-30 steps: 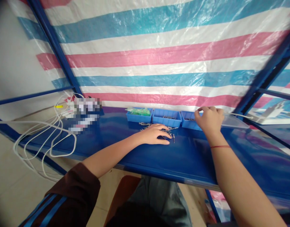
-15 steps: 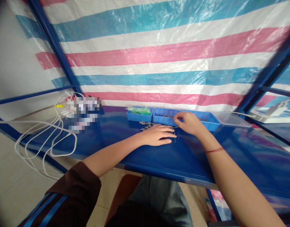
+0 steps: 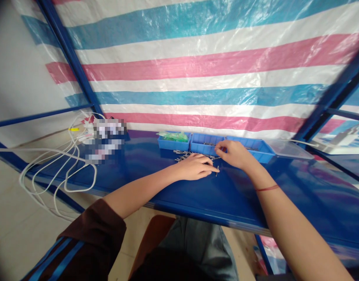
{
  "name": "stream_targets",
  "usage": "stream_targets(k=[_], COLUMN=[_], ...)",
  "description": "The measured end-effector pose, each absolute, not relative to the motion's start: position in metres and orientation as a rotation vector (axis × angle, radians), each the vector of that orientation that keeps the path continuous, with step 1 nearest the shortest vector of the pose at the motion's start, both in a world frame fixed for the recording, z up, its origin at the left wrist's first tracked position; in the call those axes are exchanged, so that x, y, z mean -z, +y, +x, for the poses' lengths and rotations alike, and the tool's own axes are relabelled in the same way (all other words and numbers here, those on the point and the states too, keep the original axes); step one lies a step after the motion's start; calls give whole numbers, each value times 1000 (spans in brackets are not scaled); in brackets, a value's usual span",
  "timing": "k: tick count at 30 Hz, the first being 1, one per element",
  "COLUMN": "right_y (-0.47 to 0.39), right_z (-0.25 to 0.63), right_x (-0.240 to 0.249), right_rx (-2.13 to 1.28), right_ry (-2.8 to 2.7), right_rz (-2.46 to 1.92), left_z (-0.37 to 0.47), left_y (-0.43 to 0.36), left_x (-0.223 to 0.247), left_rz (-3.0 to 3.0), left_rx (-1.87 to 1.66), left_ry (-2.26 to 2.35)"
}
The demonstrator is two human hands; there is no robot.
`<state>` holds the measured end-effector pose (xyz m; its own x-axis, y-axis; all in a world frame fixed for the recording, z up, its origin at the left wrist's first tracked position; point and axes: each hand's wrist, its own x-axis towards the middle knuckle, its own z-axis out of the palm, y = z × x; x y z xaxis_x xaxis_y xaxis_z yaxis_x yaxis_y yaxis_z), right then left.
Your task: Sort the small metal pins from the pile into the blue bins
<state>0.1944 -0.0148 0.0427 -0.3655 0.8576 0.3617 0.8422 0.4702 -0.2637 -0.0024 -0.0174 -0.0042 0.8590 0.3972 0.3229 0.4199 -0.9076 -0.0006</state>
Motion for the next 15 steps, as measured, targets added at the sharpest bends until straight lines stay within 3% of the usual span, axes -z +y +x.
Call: stream_targets(k=[15], right_y=[-14], right_z=[194], right_x=[-38], right_rx=[-197], right_ry=[-2402], right_rz=[-1396], left_z=[0], left_y=[-18], left_x=[1], left_rz=[-2972], left_rx=[599], left_ry=[-693])
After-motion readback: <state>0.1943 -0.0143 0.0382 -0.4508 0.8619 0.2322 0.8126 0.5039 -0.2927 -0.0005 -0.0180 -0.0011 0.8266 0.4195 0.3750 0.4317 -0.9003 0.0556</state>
